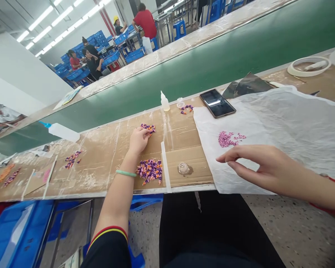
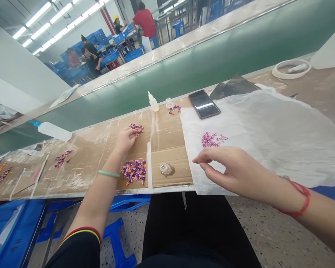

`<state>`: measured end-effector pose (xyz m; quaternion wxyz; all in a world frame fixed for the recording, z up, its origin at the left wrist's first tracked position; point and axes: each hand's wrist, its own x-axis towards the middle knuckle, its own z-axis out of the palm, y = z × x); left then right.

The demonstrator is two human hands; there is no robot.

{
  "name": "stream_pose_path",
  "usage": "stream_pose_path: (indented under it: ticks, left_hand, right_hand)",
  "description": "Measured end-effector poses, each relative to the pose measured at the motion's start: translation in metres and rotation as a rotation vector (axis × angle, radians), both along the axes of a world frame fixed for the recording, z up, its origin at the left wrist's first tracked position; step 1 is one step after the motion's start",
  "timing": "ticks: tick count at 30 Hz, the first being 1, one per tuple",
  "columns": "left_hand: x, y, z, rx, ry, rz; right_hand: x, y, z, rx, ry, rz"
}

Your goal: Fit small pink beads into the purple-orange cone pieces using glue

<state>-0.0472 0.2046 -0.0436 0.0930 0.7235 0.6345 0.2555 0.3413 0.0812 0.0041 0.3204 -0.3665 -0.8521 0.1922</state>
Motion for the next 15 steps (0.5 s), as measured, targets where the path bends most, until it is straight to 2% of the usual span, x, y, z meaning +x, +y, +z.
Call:
stream_pose_path:
  ticks: [5, 9, 12, 15]
  left_hand:
    - [0.007, -0.002, 0.005, 0.019, -0.137, 0.028]
    - [0.006, -0.009, 0.022, 0.077, -0.379, 0.143]
    - [0.006, -0.025, 0.038, 0.035, -0.609, 0.176]
    - [0.017, -0.050, 0.045, -0.098, -0.821, 0.144]
  right_hand:
    - [0.002, 0.000, -0.004, -0.027, 0.022, -0.013]
    - [0.009, -0.002, -0.009, -0.030, 0.039, -0.038]
    - [0.016, -0.004, -0.010, -0.056, 0.055, -0.083]
    - [0.025, -0.006, -0.011, -0.097, 0.078, -0.172]
